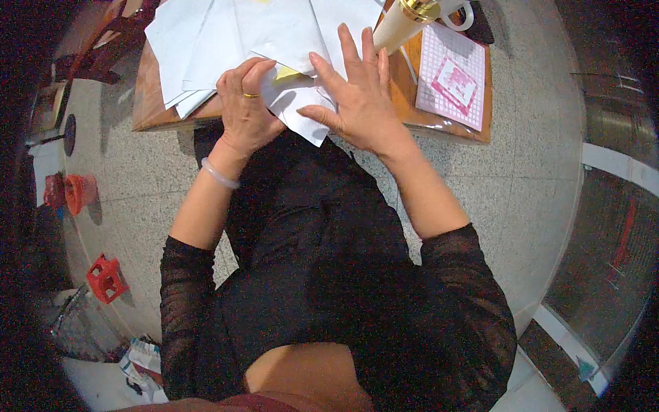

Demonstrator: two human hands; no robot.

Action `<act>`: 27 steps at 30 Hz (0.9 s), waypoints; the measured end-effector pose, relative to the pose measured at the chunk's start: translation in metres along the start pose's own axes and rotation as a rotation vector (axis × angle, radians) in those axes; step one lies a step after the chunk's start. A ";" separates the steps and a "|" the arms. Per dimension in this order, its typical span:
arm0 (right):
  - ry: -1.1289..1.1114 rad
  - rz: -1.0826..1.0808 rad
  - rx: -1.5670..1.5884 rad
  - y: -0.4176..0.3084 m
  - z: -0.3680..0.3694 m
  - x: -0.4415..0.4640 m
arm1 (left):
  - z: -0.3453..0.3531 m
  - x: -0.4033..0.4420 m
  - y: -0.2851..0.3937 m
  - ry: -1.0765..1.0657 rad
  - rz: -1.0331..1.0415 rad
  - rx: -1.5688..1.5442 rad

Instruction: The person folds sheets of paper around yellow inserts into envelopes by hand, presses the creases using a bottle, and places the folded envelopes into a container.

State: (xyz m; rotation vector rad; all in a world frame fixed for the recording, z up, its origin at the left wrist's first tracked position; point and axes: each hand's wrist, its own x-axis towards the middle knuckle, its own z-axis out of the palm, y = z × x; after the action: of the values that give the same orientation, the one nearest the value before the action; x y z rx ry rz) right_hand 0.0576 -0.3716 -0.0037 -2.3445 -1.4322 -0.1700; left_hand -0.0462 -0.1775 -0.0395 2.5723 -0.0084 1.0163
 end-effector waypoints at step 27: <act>-0.183 -0.226 -0.018 0.012 -0.005 0.071 | -0.006 0.000 -0.002 0.014 0.017 -0.052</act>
State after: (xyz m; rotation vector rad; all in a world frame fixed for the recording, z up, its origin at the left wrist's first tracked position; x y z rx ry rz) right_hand 0.1019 -0.3195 0.0192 -2.2555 -1.7902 -0.0293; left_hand -0.0496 -0.1737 -0.0366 2.5222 -0.0519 1.0273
